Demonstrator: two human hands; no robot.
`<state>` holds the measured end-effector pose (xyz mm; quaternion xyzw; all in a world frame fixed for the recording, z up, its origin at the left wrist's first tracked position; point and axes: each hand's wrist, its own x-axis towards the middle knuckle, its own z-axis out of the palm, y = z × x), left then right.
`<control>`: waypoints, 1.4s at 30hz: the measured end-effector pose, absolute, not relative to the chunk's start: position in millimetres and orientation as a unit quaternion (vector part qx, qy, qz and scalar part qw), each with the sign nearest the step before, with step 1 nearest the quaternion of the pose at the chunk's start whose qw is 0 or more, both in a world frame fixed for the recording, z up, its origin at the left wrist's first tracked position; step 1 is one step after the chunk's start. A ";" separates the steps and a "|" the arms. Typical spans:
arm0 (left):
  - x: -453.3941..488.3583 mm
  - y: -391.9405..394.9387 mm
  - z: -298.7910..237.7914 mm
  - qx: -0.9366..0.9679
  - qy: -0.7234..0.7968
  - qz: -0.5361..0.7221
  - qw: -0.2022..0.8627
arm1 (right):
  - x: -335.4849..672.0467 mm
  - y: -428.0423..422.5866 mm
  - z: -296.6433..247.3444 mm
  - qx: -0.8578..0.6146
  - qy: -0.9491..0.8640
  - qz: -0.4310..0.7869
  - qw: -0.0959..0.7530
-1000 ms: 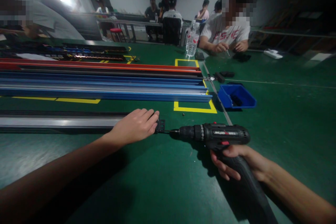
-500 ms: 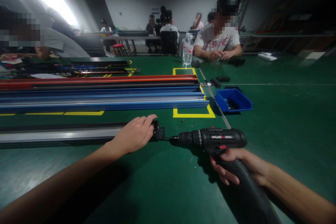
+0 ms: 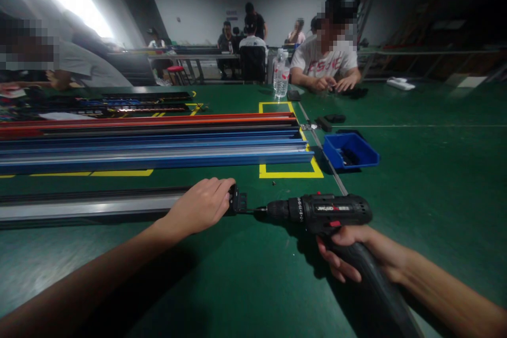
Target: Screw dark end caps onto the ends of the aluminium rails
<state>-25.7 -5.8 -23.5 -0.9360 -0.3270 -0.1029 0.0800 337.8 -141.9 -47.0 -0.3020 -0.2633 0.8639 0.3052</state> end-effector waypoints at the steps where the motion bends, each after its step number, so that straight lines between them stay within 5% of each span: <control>1: -25.5 -5.8 -23.6 -0.936 -0.328 -0.102 0.080 | 337.9 -142.1 -47.6 -0.301 -0.265 0.863 0.306; 18: -17.0 5.4 -5.2 -0.916 -0.372 -0.137 -0.055 | 330.9 -144.5 -43.9 -0.294 -0.296 0.847 0.330; 26: 40.9 34.9 16.6 -0.960 -0.252 -0.089 -0.089 | 344.7 -140.6 -20.1 -0.256 -0.308 0.823 0.403; 33: 83.6 42.5 5.6 -0.953 -0.223 -0.073 -0.191 | 352.8 -136.4 -5.7 -0.216 -0.317 0.783 0.490; 42: 101.3 59.5 -21.8 -0.945 -0.228 -0.051 -0.228 | 341.2 -138.2 -14.4 -0.156 -0.311 0.800 0.489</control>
